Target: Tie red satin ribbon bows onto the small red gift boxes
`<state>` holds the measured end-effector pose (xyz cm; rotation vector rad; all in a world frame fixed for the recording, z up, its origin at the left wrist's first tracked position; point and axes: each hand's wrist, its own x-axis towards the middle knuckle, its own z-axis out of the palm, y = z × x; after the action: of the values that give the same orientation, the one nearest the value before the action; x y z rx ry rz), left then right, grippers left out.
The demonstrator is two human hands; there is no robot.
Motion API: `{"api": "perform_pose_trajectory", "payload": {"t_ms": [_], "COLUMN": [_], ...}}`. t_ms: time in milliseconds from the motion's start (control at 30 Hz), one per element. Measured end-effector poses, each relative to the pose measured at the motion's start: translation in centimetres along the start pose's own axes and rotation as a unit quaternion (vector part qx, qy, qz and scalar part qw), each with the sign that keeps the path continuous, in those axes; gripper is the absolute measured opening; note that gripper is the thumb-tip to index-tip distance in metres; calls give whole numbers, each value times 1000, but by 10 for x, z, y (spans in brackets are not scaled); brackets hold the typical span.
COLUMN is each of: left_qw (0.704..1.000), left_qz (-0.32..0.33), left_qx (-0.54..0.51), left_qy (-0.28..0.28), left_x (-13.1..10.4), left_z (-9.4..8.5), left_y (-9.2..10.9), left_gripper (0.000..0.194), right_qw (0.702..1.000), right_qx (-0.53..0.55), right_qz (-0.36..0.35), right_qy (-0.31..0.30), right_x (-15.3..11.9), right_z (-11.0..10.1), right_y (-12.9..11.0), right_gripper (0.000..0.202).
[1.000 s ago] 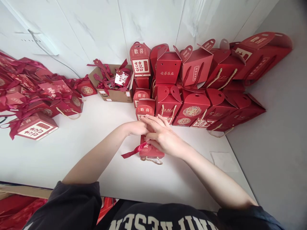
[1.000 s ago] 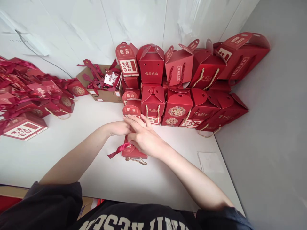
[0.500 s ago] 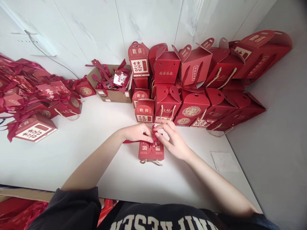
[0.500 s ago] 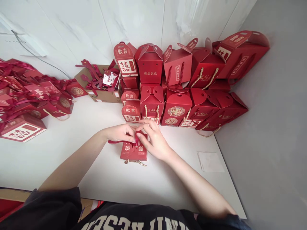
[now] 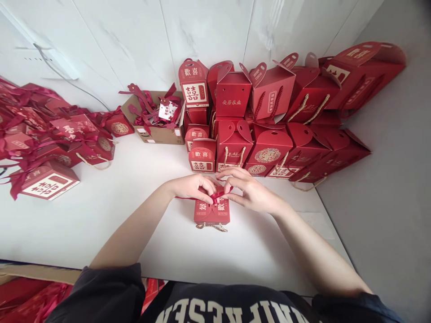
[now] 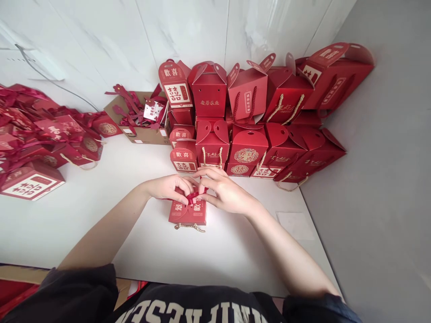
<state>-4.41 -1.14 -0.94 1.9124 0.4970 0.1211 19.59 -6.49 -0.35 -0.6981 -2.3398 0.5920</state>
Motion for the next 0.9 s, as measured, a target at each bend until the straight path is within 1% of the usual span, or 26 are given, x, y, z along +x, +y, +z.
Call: {"api": "perform_pose_trajectory", "payload": {"t_ms": [133,267,333,400,500,567,600,667,733,833,900], "left_qw": [1000,999,999,1000,1000,999,999,999,998,997,996], "left_qz": [18,27,17,2,-4,2,3,-3,-9,0,16], "left_qx": [-5,-29,-22,-2,12,9,10,19,22,13,9], "left_qy": [-14,-28,-25,-18,-19,-31,-37,-47,-59,-82,-92], "left_x": [1,3,2,1,1,2,2,3,3,3,3], "left_z": [-2,-2,-2,-2,-4,-6,-7,-8,-9,-11,-13], "left_y": [2,7,7,6,4,3,3,4,5,7,8], "left_gripper": [9,10,11,12,12,14,13,12,15,21,24], "right_qw": [999,991,979,964,944,940,944,954,962,975,986], "right_qx": [27,78,117,143,154,159,160,161,152,122,89], "right_qz": [31,101,159,217,268,267,257,232,217,188,143], "right_qy": [-6,-25,-42,-64,-118,-137,-133,-104,-67,-6,23], "right_x": [-1,3,8,13,20,21,21,20,16,8,1], "right_z": [-1,-2,-2,-1,2,5,6,8,9,10,11], "right_y": [-3,-11,-14,-15,-12,-8,-6,-3,-1,-3,-7], "right_gripper": [13,21,26,36,49,46,40,27,17,11,10]}}
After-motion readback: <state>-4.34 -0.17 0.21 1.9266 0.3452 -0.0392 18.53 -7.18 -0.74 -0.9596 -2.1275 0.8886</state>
